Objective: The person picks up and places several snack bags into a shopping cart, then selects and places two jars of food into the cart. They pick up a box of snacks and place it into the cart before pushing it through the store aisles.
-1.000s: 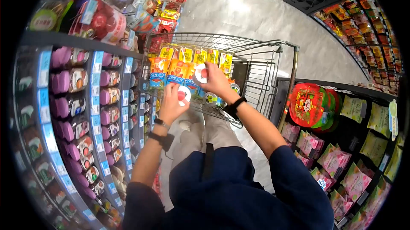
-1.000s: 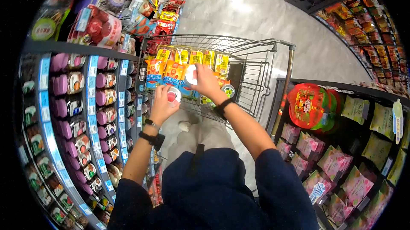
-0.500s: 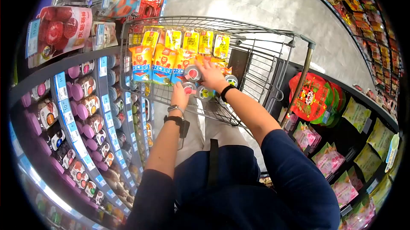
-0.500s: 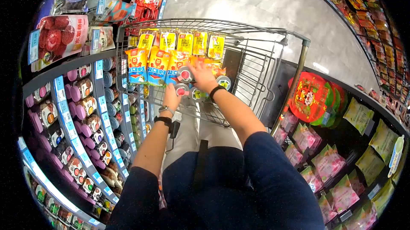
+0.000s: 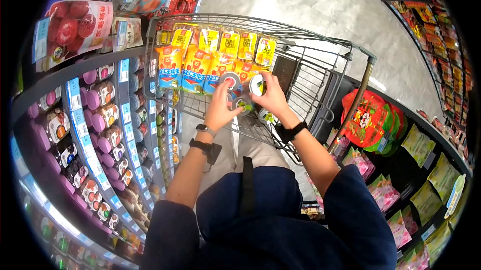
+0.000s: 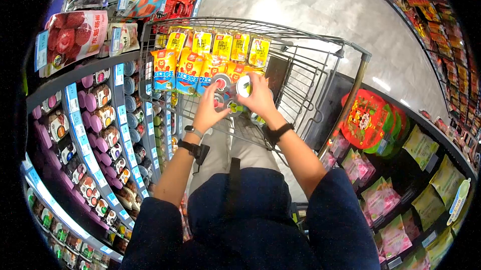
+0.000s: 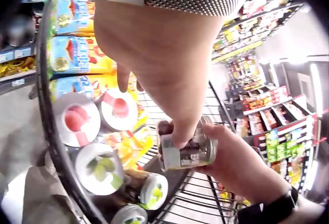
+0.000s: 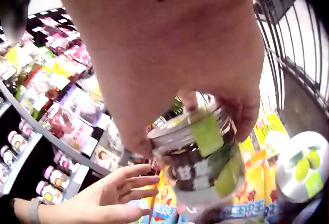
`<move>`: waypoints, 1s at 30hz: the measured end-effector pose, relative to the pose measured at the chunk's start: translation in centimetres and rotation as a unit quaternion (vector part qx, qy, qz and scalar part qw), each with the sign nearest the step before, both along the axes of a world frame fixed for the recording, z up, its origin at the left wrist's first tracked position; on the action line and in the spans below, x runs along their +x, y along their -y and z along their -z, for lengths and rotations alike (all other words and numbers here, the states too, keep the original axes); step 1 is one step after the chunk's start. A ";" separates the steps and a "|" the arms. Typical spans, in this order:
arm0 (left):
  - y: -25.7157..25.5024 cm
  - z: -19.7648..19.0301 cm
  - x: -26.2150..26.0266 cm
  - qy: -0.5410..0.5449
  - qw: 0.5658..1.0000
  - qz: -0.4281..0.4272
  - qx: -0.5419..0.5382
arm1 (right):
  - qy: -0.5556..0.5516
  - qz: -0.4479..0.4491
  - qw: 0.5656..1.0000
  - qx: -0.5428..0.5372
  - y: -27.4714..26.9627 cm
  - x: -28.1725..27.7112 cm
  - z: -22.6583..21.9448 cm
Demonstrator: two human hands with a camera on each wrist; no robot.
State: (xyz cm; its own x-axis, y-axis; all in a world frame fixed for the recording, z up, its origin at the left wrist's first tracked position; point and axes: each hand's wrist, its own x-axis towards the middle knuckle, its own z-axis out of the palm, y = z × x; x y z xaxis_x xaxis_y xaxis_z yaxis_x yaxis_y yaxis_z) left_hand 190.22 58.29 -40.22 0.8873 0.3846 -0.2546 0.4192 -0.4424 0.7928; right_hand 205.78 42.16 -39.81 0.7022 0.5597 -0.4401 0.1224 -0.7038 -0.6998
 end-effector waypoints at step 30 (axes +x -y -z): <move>10.4 -43.1 -68.8 0.346 0.686 -0.583 0.265 | -0.262 -0.622 0.685 0.274 -7.8 -52.0 -25.3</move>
